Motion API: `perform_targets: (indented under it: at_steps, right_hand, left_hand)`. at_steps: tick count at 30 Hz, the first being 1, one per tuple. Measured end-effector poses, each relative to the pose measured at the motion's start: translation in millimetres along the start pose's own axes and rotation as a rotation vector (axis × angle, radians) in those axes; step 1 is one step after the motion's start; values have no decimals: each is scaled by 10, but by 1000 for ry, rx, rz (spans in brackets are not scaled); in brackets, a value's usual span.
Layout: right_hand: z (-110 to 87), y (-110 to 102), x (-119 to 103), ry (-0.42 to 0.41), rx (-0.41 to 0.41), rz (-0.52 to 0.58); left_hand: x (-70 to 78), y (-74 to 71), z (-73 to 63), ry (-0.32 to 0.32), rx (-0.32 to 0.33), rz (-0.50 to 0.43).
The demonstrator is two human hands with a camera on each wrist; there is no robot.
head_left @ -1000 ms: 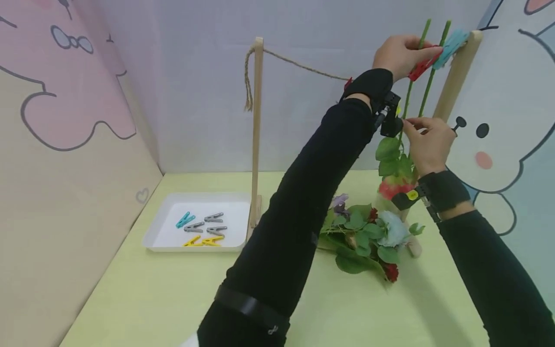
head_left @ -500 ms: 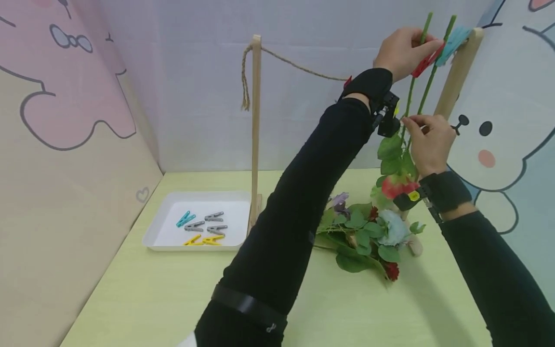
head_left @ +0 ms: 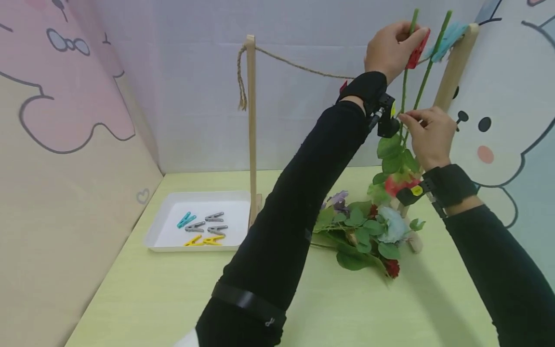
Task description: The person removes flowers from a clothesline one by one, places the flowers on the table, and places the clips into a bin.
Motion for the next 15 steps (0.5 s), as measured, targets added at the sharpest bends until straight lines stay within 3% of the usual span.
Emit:
perform_targets:
  at_steps: [10,15]
  right_hand:
    - [-39,15,-116,-106,-37,-61]
    - [-82,17,-213,-184,-60,-85]
  left_hand:
    - [-87,-138,12,-54,91,-245]
    - [-62,-342,33,-27,115,-286]
Point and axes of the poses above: each hand's wrist, its own z-axis towards the middle knuckle, its own y-axis out of the palm, x = y × z, the point moved 6 cm from there along z, towards the middle knuckle, and after that the axes turned 4 degrees about -y, right-handed, at the moved point
